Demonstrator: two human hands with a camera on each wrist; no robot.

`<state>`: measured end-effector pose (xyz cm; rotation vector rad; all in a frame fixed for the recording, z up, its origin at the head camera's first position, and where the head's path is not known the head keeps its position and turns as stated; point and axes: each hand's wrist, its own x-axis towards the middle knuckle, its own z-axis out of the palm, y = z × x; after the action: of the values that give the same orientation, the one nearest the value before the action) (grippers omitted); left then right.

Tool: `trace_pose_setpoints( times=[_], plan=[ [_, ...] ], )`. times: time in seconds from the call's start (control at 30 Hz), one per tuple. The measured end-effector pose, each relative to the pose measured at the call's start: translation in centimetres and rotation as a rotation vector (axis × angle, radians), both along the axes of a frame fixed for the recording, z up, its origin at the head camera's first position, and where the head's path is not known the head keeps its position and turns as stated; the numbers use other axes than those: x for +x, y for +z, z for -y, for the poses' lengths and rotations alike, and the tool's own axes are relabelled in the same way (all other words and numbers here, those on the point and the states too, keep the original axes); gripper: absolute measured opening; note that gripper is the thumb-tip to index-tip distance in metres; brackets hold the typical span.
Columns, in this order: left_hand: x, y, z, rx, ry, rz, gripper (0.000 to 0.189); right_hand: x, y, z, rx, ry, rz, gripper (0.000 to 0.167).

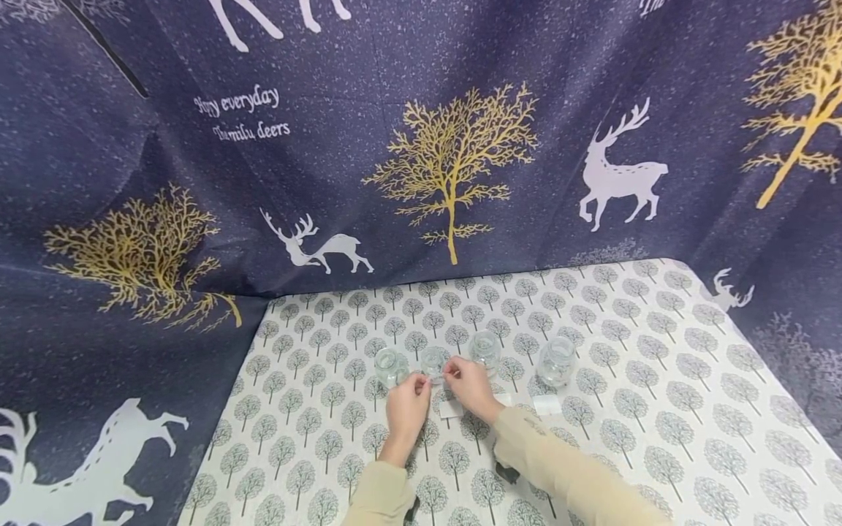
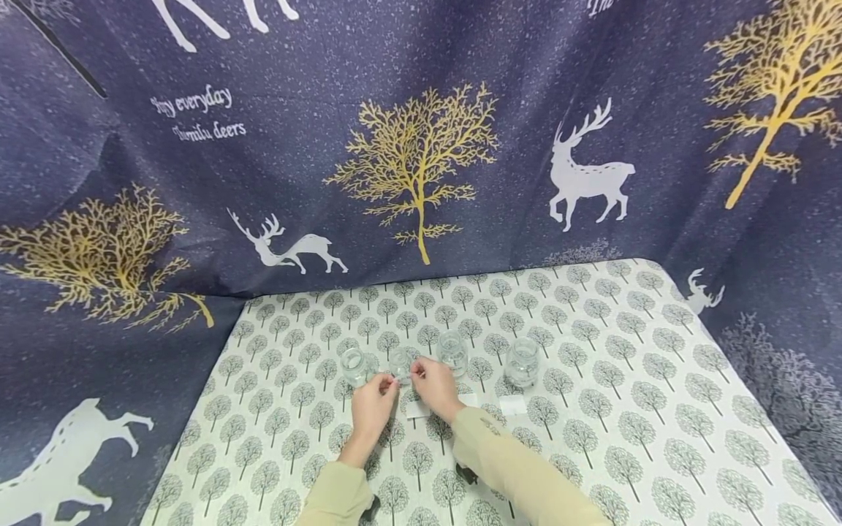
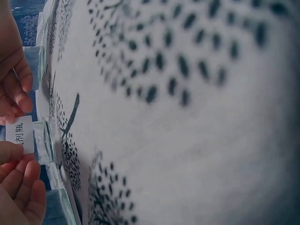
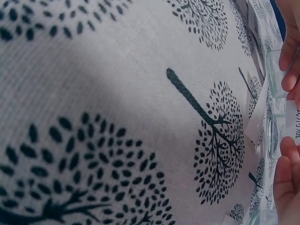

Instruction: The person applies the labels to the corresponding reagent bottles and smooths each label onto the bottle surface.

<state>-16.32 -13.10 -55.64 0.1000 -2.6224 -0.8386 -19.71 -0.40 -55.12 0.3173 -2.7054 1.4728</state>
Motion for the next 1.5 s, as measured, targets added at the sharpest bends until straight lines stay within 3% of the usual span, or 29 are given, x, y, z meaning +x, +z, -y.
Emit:
trace_pose_setpoints(
  times=[0.47, 0.57, 0.67, 0.8, 0.9, 1.17, 1.5],
  plan=[
    [-0.2, 0.0, -0.2, 0.039, 0.04, 0.076, 0.005, 0.0, 0.0, 0.2, 0.003, -0.008, 0.032, 0.007],
    [-0.1, -0.1, -0.1, 0.023, 0.039, 0.063, 0.011, 0.2, 0.2, 0.0, -0.001, 0.011, 0.041, 0.018],
    [0.1, 0.0, 0.0, 0.003, 0.034, 0.066, 0.03, 0.4, 0.3, -0.1, -0.014, 0.027, 0.072, 0.036],
    [0.1, 0.1, 0.1, -0.025, -0.021, 0.1, 0.063, 0.3, 0.3, -0.1, -0.032, 0.054, 0.097, 0.056],
    [-0.2, 0.2, 0.2, -0.046, -0.09, 0.111, 0.075, 0.1, 0.5, -0.1, -0.027, 0.082, 0.102, 0.063],
    [-1.0, 0.5, 0.9, -0.003, -0.242, 0.157, 0.073, -0.4, 0.7, -0.2, -0.002, 0.15, 0.114, 0.062],
    [-1.3, 0.6, 1.1, -0.014, -0.259, 0.206, 0.071, -0.7, 0.6, -0.2, 0.063, 0.166, 0.023, 0.055]
  ],
)
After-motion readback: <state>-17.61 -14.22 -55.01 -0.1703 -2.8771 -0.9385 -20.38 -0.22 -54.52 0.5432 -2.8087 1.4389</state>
